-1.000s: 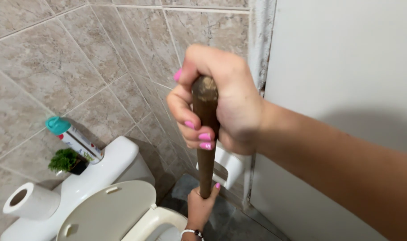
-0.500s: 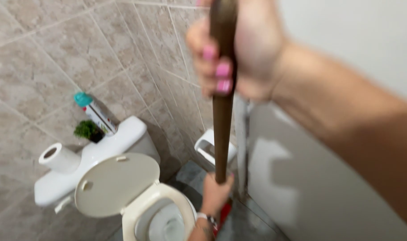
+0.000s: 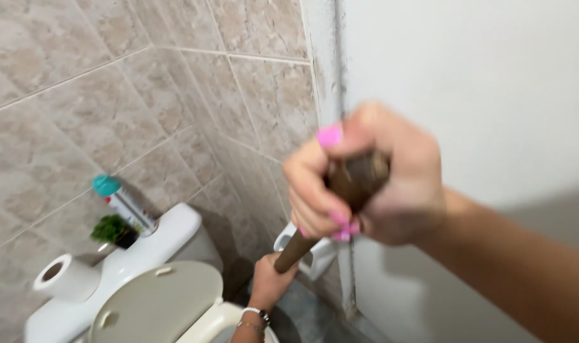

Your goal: Cleaning the floor of a bathroom using a broom.

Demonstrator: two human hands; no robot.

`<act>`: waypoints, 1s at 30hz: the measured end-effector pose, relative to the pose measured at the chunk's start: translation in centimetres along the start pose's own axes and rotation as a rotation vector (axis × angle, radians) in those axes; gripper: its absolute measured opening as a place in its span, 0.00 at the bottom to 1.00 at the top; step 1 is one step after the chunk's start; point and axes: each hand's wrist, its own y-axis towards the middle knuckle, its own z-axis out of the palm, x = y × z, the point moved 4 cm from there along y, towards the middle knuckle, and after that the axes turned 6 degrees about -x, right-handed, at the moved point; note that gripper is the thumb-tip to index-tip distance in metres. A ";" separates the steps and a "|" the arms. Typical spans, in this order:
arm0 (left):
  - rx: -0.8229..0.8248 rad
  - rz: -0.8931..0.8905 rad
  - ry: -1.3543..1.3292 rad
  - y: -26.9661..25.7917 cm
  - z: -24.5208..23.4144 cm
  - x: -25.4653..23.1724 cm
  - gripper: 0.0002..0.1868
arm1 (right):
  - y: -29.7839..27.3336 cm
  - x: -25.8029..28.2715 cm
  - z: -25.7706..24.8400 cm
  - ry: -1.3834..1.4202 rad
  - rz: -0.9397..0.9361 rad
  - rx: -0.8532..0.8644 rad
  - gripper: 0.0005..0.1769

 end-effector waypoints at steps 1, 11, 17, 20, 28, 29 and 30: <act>0.006 0.009 -0.012 1.0 0.0 2.4 0.10 | -0.1 -1.4 -0.5 -0.014 0.001 -0.007 0.29; -0.002 -0.133 0.103 2.3 1.7 16.6 0.06 | 1.4 -12.8 -1.9 -0.142 0.119 -0.166 0.37; 0.057 -0.182 0.011 1.4 0.5 15.3 0.09 | 2.1 -13.2 0.5 -0.142 0.045 -0.265 0.32; 0.147 -0.068 -0.069 0.0 1.5 14.4 0.10 | 1.3 -12.2 2.0 -0.138 0.035 -0.293 0.32; 0.347 -0.121 -0.134 -10.5 5.8 8.3 0.09 | -4.7 -5.6 6.8 -0.083 0.123 -0.490 0.31; 0.370 -0.082 -0.172 -11.9 6.9 8.6 0.10 | -5.8 -4.9 7.8 -0.097 0.162 -0.523 0.31; 0.391 -0.047 -0.211 -13.7 7.9 8.9 0.12 | -6.9 -4.2 8.9 -0.109 0.206 -0.554 0.32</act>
